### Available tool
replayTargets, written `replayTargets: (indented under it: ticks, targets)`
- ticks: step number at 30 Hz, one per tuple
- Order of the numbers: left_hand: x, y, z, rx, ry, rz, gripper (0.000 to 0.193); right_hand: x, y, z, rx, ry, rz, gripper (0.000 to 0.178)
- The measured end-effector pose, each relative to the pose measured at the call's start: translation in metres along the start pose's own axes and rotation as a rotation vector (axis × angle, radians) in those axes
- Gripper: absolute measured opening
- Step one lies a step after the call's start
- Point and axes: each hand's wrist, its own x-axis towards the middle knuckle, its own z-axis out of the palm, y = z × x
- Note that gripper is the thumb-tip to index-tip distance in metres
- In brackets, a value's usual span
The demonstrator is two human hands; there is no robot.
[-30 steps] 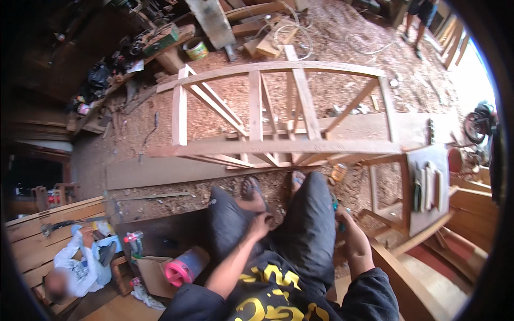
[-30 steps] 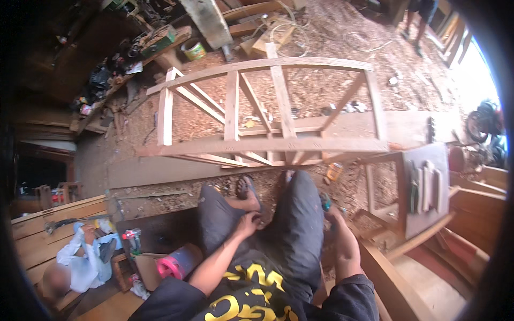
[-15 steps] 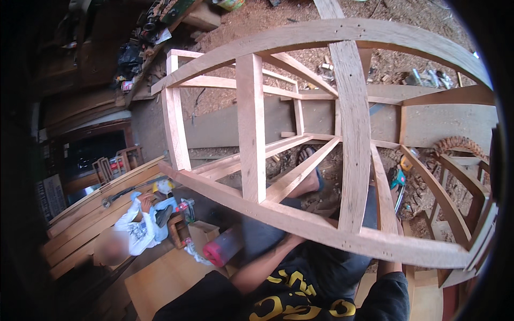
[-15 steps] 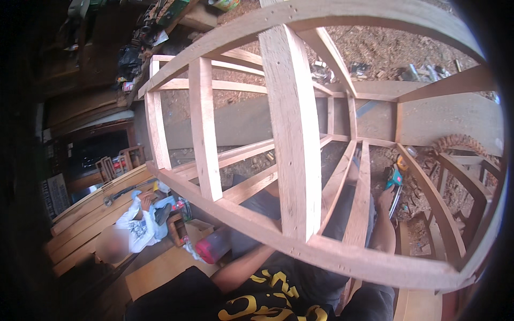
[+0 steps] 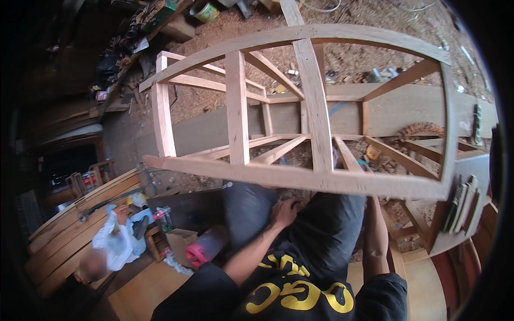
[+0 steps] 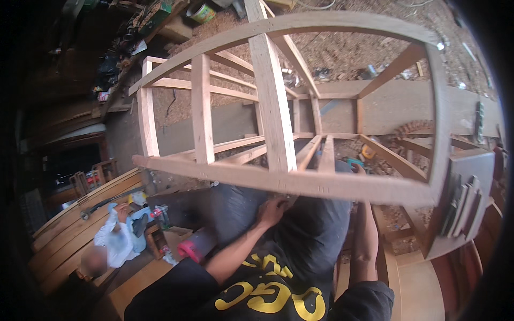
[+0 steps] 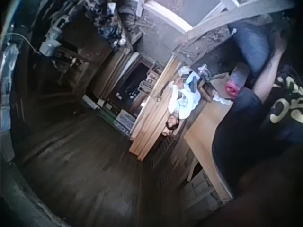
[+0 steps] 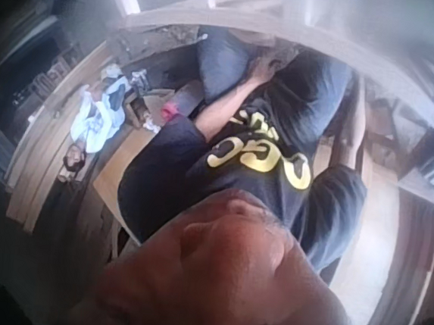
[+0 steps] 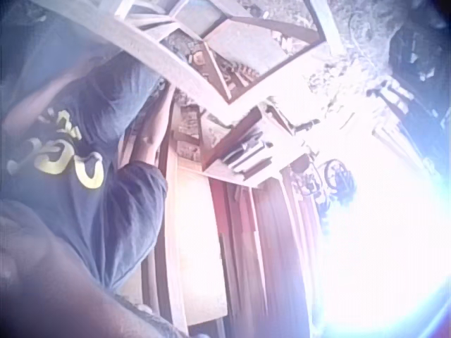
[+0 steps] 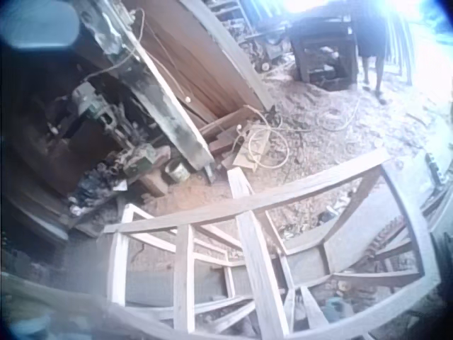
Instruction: The person assembles a wooden frame using a nail gun and pliers. They position wooden slats, drive nails into joints, and trim excess nail length with pliers.
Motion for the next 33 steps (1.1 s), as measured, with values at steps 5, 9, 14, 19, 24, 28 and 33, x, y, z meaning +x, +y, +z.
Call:
replayTargets:
  ticks: [5,9,14,19,24,28,33]
  targets:
    - [-0.010,-0.025,0.005,-0.176,0.065,0.058,0.024,-0.098,-0.053,-0.071,0.904,0.381,-0.227,0.039]
    - [0.017,-0.064,0.037,-0.208,0.112,0.232,0.023,-0.213,-0.112,-0.113,1.067,0.549,-0.454,0.044]
    - [-0.006,-0.058,0.016,-0.286,0.074,0.275,0.026,-0.254,-0.171,-0.158,1.636,0.326,-0.880,0.076]
    - [-0.001,-0.091,0.022,-0.548,0.047,0.316,0.024,-0.275,-0.209,-0.202,2.217,0.105,-0.826,0.096]
    - [-0.026,-0.063,0.002,-0.678,0.054,0.300,0.023,-0.240,-0.216,-0.237,1.410,0.426,-0.628,0.057]
    - [-0.010,-0.077,0.009,-0.590,0.202,0.450,0.024,-0.259,-0.276,-0.219,1.177,0.540,-0.812,0.017]
    - [-0.022,-0.039,-0.057,-0.800,0.395,0.460,0.031,-0.303,-0.386,-0.197,1.575,0.094,-0.958,0.027]
